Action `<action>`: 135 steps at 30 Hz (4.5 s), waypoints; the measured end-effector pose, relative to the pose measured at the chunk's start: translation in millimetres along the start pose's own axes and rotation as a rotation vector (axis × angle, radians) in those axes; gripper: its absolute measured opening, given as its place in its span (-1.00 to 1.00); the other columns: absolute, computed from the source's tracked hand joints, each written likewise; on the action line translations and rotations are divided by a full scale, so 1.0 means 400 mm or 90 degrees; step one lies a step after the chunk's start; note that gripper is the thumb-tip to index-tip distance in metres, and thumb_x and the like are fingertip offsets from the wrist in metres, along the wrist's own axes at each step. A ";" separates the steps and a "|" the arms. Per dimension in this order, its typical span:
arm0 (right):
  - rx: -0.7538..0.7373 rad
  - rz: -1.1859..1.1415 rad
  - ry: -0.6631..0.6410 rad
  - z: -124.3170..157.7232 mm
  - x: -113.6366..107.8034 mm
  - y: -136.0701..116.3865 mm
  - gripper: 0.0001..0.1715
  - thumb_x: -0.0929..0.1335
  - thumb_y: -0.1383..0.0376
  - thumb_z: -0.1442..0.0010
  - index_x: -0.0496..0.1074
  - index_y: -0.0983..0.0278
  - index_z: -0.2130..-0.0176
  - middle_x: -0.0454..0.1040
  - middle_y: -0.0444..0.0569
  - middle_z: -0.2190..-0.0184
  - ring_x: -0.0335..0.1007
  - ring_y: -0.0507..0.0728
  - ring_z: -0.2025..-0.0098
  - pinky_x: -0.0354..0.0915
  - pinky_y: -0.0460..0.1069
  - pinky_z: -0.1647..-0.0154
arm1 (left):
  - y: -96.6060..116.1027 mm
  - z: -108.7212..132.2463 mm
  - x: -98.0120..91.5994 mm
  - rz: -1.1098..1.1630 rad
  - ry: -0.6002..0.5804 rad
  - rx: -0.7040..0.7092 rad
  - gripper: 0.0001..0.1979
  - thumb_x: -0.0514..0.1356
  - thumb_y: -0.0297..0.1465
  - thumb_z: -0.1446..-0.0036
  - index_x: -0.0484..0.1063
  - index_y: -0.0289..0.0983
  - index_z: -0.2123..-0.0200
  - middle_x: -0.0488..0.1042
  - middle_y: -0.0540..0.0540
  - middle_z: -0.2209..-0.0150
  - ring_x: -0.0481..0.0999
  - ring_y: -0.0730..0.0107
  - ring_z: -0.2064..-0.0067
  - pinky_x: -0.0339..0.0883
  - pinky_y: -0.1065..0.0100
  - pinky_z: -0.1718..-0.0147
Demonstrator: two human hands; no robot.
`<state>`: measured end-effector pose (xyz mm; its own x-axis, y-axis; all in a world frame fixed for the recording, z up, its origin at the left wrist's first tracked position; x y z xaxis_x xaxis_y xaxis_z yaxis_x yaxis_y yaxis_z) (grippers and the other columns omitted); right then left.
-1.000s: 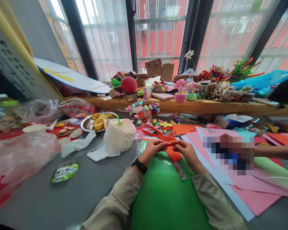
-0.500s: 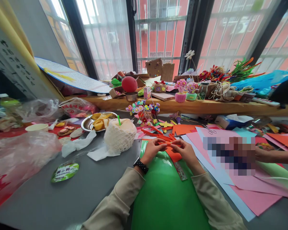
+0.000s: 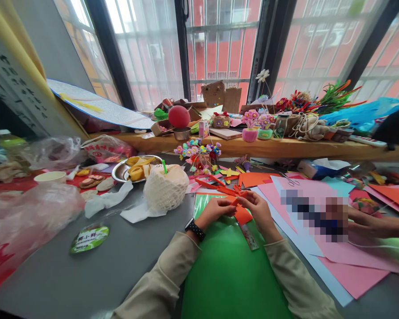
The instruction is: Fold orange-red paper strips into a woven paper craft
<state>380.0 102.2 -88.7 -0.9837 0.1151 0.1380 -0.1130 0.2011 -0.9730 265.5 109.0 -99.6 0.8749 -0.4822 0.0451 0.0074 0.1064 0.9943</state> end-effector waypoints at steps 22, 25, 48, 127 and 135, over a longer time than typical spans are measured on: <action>0.075 -0.029 0.053 -0.003 -0.022 0.033 -0.75 0.37 0.17 0.20 0.39 0.30 0.49 0.38 -0.14 0.59 0.29 -0.02 0.55 0.20 -0.12 0.53 | 0.026 -0.008 -0.036 -0.154 0.101 0.107 -0.73 0.16 -0.23 0.23 0.43 -0.35 0.55 0.37 -0.02 0.64 0.28 0.56 0.62 0.15 0.51 0.59; 0.064 -0.012 0.025 -0.004 -0.013 0.027 -0.75 0.37 0.19 0.20 0.38 0.30 0.47 0.40 -0.12 0.56 0.30 -0.02 0.51 0.22 -0.13 0.50 | 0.030 -0.008 -0.042 -0.184 0.115 0.124 -0.74 0.17 -0.24 0.24 0.43 -0.35 0.58 0.36 -0.02 0.66 0.27 0.56 0.62 0.13 0.51 0.61; 0.011 0.093 -0.053 -0.001 0.018 -0.002 -0.66 0.36 0.13 0.22 0.40 0.31 0.43 0.44 -0.05 0.51 0.34 0.04 0.51 0.26 -0.06 0.48 | 0.029 -0.008 -0.049 0.044 0.102 0.083 -0.72 0.20 -0.31 0.24 0.36 -0.38 0.43 0.39 -0.05 0.55 0.36 0.55 0.55 0.22 0.52 0.56; -0.021 0.207 -0.098 0.003 0.029 -0.011 -0.71 0.31 0.16 0.12 0.38 0.35 0.46 0.38 -0.07 0.59 0.26 0.00 0.58 0.22 -0.11 0.53 | 0.044 -0.005 -0.049 -0.099 0.099 0.142 -0.69 0.16 -0.23 0.21 0.37 -0.38 0.46 0.39 -0.06 0.56 0.37 0.51 0.54 0.25 0.49 0.55; -0.051 0.279 -0.112 0.012 0.043 -0.017 -0.73 0.29 0.15 0.10 0.38 0.33 0.49 0.40 -0.07 0.60 0.29 0.03 0.58 0.21 -0.10 0.54 | 0.031 -0.010 -0.051 -0.173 0.091 0.132 -0.70 0.14 -0.20 0.21 0.39 -0.36 0.49 0.39 -0.06 0.56 0.36 0.49 0.51 0.23 0.49 0.52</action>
<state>363.1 98.3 -80.6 -0.9456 0.0414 -0.3228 0.3227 0.2460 -0.9140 249.8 123.6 -88.7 0.9134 -0.3404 -0.2230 0.1637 -0.1944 0.9672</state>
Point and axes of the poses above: each hand's wrist, its own z-axis away from the middle knuckle, its own x-axis out of the palm, y = z × x, the point moved 9 cm from there along -z, towards the middle knuckle
